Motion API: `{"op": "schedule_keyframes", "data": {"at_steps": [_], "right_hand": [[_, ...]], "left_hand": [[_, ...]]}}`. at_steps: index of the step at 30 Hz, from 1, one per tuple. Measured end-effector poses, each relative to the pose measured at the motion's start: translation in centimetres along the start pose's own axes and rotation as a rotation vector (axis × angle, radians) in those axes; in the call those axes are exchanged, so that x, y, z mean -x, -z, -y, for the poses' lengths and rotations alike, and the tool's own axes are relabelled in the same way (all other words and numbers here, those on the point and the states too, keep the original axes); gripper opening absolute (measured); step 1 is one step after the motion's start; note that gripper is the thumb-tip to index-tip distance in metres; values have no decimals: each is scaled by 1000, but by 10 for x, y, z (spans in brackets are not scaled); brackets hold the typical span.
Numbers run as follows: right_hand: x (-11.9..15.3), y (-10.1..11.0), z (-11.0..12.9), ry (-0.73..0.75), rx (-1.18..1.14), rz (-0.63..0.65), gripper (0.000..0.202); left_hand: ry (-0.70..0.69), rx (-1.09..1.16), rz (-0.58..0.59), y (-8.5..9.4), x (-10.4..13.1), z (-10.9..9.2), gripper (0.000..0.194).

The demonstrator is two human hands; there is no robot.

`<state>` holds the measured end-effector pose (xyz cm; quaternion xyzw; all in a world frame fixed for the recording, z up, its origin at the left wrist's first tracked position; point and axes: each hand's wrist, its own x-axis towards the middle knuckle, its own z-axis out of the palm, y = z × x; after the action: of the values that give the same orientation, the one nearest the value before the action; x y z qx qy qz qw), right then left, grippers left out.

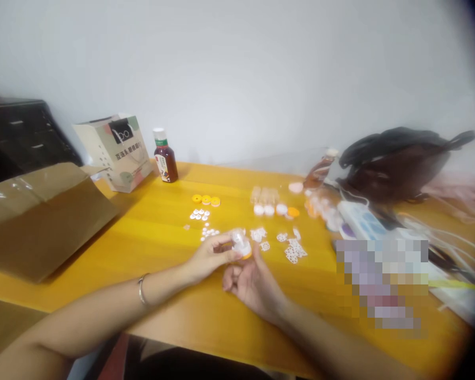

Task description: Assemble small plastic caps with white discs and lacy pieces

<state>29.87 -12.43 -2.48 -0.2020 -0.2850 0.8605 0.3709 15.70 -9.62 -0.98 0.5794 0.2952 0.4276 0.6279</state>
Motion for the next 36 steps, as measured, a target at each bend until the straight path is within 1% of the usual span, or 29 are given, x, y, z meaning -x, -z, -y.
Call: {"op": "schedule_keyframes", "data": {"at_steps": [2,4,6,7,10,12,14,16,17,19,20,21,22,23,25,27,29,30,31,32,34,36], "right_hand": [[-1,0,0,46,17,-25,51],[-1,0,0,87,11,-32,44],[0,-2,0,92,-27,-29,41],[0,-2,0,80,-54,-28,41],[1,-3,1,28,-75,-27,41],[0,-2,1,11,0,-23,45],[-1,2,2,24,150,-45,52],[-1,7,3,109,373,-143,57],[0,10,4,190,496,-221,55],[2,13,9,411,713,-367,38],[3,14,13,516,802,-410,31],[4,15,16,602,888,-430,31],[6,14,20,665,980,-441,37],[7,14,24,705,1075,-439,39],[8,12,29,708,1252,-395,28],[7,12,34,686,1349,-365,17],[5,14,40,711,1376,-429,17],[4,17,46,742,1381,-497,19],[3,21,53,775,1390,-574,21],[3,26,63,806,1406,-647,22],[4,40,86,859,1399,-813,26],[8,58,111,880,1418,-938,34]], "left_hand": [[0,5,1,-1,0,1,30],[52,27,33,-3,1,3,34],[104,51,50,-3,2,6,38],[110,51,42,-4,2,7,38],[57,2,-2,-5,2,8,31],[9,-30,-21,-5,1,7,28],[-31,-48,-19,-3,0,6,28],[-73,-82,-10,-1,-2,6,29],[-99,-112,-11,0,-2,6,29],[-147,-203,-31,2,-3,8,30],[-165,-252,-46,2,-4,10,31],[-177,-293,-58,2,-3,12,33],[-183,-326,-63,1,-3,14,35],[-183,-349,-60,0,-3,17,38],[-176,-371,-46,-1,-3,21,43],[-175,-421,-49,0,-2,23,50],[-215,-565,-61,2,0,21,61],[-254,-669,-47,3,1,19,64],[-301,-780,-10,3,3,16,64],[-347,-881,57,3,5,14,61],[-419,-1007,257,2,10,10,54],[-452,-1058,467,-1,15,9,56]]}}
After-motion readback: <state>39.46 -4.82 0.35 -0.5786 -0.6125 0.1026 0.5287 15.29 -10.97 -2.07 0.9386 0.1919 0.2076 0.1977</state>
